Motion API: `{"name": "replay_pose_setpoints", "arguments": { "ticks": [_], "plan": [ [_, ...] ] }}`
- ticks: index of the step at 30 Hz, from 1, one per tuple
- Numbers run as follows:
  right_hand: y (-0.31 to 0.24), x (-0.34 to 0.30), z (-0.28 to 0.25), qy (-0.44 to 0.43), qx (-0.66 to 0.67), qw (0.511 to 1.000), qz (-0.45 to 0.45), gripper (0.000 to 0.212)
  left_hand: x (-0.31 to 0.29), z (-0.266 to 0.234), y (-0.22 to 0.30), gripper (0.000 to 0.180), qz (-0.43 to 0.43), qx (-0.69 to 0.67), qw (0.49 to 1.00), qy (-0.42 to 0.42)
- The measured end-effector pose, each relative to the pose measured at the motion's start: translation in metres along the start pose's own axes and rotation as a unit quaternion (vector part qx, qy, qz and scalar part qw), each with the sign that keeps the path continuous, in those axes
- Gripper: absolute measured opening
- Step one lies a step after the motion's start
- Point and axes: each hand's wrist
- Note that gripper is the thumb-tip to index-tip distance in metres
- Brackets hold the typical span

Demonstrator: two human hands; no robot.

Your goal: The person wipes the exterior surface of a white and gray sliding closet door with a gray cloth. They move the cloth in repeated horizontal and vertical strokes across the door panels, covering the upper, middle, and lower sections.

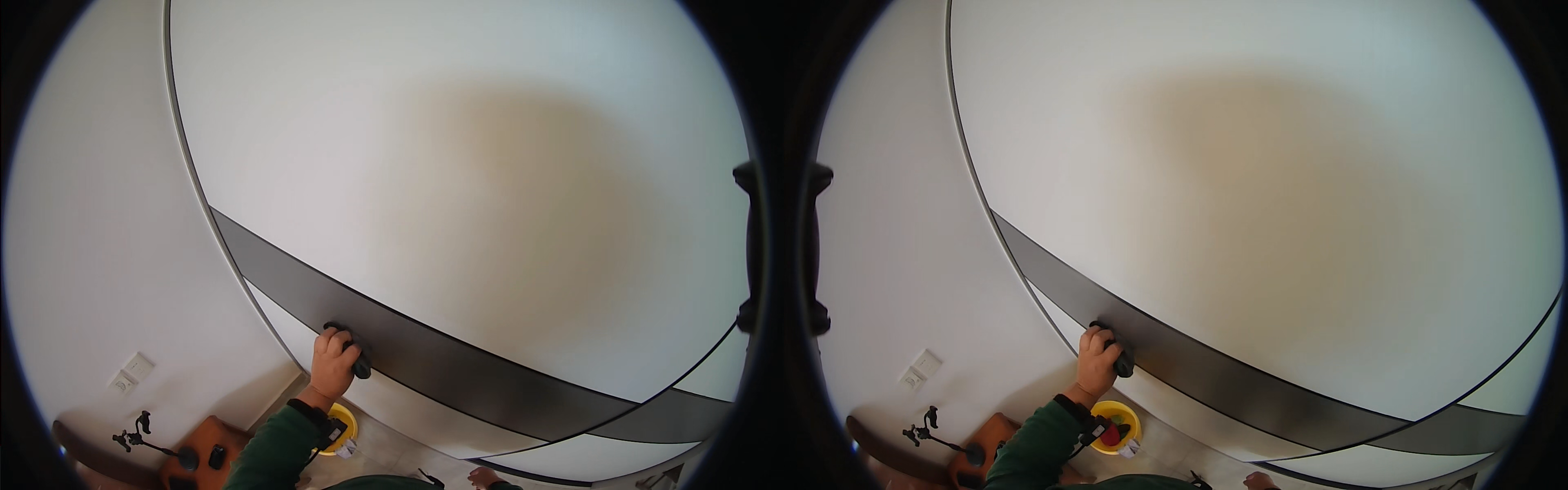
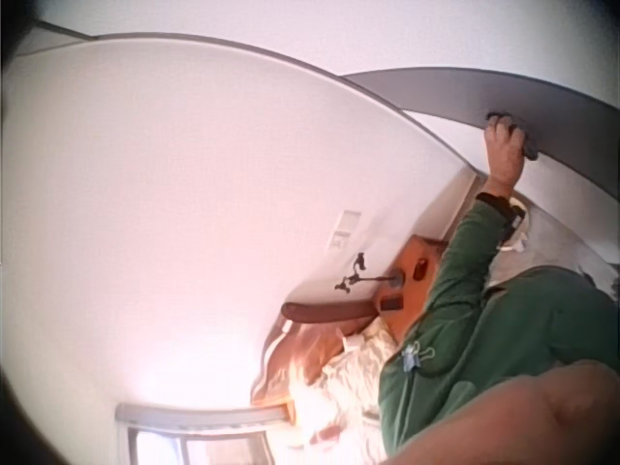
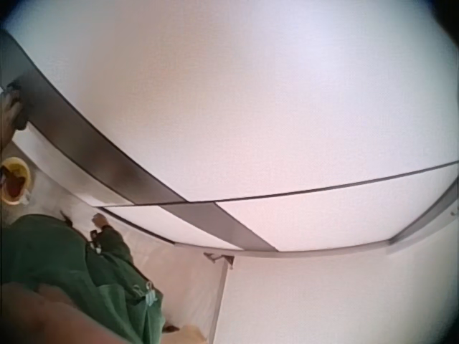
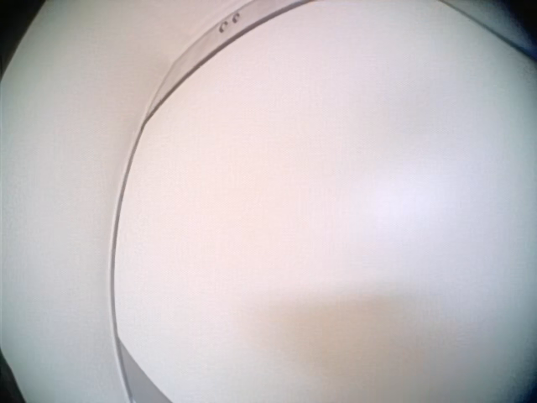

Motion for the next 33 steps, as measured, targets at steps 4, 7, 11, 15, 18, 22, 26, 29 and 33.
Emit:
{"name": "replay_pose_setpoints", "arguments": {
  "ticks": [4,7,11,15,18,22,26,29,33],
  "plan": [
    [-0.01,0.0,-0.013,-0.027,-0.016,0.998,0.052,0.018,0.068,-0.031,-0.031,0.033,-0.115,-0.016,0.987,0.111],
    [-0.031,0.011,-0.012,-0.015,-0.013,1.0,0.024,0.016,0.08,-0.033,-0.028,0.035,-0.112,-0.03,0.981,0.153],
    [-0.048,0.022,-0.001,-0.005,-0.027,0.999,-0.044,0.011,0.022,0.007,0.011,0.032,-0.1,-0.052,0.987,0.112],
    [-0.039,0.015,0.007,0.008,-0.03,0.998,-0.062,0.007,-0.039,0.027,0.019,0.029,-0.132,-0.086,0.987,-0.018],
    [-0.021,0.004,0.007,-0.004,-0.037,0.999,-0.028,0.009,-0.02,0.02,-0.002,0.03,-0.172,-0.083,0.982,-0.014],
    [0.006,-0.012,0.002,0.038,-0.044,0.988,-0.145,0.018,0.056,-0.012,-0.035,0.041,-0.193,-0.084,0.971,0.116],
    [0.002,-0.005,0.003,0.024,-0.044,0.997,-0.053,0.021,0.077,-0.021,-0.029,0.041,-0.159,-0.086,0.967,0.181],
    [-0.023,0.007,-0.006,-0.009,-0.065,0.997,-0.048,0.014,0.044,0.004,-0.011,0.042,-0.177,-0.069,0.97,0.152],
    [-0.061,0.026,-0.02,-0.001,-0.07,0.988,-0.141,0.007,-0.023,0.039,0.007,0.041,-0.215,-0.073,0.971,0.079]
  ]
}}
Point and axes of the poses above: each hand's wrist, its own x-axis towards the middle knuckle, its own z-axis out of the palm, y = z × x, and after that the axes turned 10 degrees about x, right-handed
